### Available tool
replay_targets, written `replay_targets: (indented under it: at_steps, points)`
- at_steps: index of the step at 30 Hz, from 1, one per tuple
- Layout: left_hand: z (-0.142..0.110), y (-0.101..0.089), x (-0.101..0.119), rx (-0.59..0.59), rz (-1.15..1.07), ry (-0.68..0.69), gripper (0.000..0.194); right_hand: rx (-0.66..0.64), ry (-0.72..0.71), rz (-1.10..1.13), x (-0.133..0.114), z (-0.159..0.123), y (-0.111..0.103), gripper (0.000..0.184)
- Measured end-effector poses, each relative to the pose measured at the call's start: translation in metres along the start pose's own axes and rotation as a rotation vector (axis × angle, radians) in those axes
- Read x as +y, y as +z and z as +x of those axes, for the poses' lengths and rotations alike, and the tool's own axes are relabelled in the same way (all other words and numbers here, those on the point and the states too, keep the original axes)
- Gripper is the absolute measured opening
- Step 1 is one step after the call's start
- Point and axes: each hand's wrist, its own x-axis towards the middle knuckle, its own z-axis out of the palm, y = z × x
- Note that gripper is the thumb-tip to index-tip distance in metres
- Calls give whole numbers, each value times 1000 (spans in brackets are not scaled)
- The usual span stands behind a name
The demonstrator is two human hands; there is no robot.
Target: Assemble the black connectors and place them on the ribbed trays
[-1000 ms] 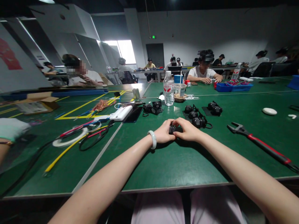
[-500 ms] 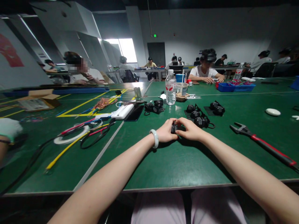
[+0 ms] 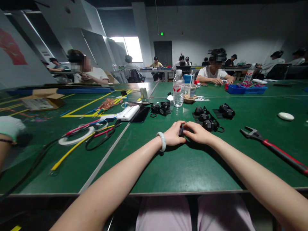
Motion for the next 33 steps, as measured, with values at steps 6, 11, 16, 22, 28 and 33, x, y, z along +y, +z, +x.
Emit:
replay_targets:
  at_steps: [6, 11, 16, 22, 28, 33]
  points:
    - [0, -1, 3, -3, -6, -26, 68, -41, 45, -80, -5, -1, -3, 16]
    - [0, -2, 4, -1, 4, -38, 68, -96, 64, -197, -14, -1, -5, 18]
    - [0, -2, 1, 8, 7, -12, 65, -115, 84, -268, -21, -2, -1, 20]
    - [0, -3, 2, 3, 9, -24, 65, -131, 124, -256, -20, -4, 2, 21]
    - [-1, -6, 8, -8, -12, -56, 63, -143, 129, -240, -21, -3, 2, 22]
    - [-1, -9, 11, 3, -58, -84, 63, -130, 125, -303, -23, -3, -4, 25]
